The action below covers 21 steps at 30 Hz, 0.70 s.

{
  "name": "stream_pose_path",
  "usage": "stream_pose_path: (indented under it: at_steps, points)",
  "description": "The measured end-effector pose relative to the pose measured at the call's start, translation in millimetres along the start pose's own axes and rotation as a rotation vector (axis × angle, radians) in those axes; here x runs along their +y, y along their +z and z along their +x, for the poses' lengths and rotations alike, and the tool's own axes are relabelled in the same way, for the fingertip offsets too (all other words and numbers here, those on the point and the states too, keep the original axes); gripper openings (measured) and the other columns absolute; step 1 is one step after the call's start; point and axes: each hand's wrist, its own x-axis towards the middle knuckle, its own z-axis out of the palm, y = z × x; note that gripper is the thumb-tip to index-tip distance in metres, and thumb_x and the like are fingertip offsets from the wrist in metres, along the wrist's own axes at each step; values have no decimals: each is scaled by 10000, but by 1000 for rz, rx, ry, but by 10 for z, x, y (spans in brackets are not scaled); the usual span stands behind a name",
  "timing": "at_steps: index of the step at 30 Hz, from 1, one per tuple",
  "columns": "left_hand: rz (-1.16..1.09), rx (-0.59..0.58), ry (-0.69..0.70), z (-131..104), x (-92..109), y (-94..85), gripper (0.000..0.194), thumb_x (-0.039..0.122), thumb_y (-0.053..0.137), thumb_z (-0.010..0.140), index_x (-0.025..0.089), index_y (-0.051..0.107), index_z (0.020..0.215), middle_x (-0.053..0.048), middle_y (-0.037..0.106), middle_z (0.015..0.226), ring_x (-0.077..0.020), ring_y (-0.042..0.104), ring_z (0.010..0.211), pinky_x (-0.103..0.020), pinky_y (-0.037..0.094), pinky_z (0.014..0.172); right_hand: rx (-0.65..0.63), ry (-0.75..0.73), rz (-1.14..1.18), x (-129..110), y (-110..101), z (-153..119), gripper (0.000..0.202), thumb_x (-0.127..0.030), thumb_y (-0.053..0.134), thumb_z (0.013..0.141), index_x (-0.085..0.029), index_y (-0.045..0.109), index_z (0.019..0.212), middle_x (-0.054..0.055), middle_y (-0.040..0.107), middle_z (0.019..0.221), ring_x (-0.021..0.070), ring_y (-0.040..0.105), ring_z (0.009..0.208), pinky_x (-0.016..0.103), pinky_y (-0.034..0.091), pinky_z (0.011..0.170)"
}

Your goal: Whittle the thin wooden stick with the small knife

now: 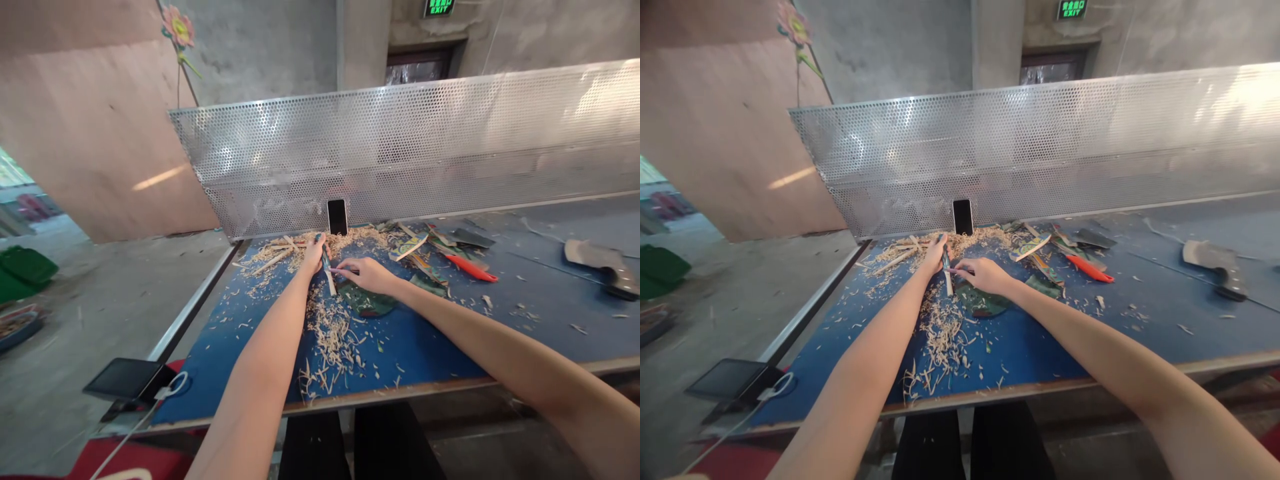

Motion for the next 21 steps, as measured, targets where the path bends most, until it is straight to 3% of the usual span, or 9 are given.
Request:
stream_pose_path:
  at_steps: [4, 9, 16, 21]
  points:
    - [-83, -43, -130, 7, 44, 21, 320, 432, 646, 1200, 241, 551, 960, 82, 458, 556, -129, 438, 398, -255, 366, 447, -14, 7, -115, 37, 28, 34, 329, -423, 647, 1184, -288, 901, 1344, 78, 924, 1108, 251, 792, 874, 336, 492, 802]
    - [-43, -22, -72, 15, 5, 54, 444, 391, 783, 1133, 268, 452, 864, 114, 376, 543, -92, 355, 369, -242, 232, 412, -16, -18, -223, 44, 62, 60, 303, -373, 657, 1175, -298, 896, 1345, 78, 918, 1092, 243, 770, 851, 331, 472, 791]
    - [-68, 3, -62, -17, 26, 43, 450, 163, 754, 1061, 275, 392, 819, 117, 338, 518, -86, 339, 361, -244, 195, 408, -62, 10, 36, 13, 86, 155, 225, -312, 685, 1112, -210, 884, 1118, 62, 864, 952, 199, 683, 774, 319, 468, 766]
    - [-172, 8, -119, -34, 83, 1, 482, 94, 715, 1006, 286, 323, 800, 118, 296, 534, -82, 309, 366, -235, 194, 414, -103, -1, 128, -45, 91, 150, 233, -329, 691, 1088, -183, 874, 1081, 52, 819, 895, 173, 608, 721, 320, 439, 739]
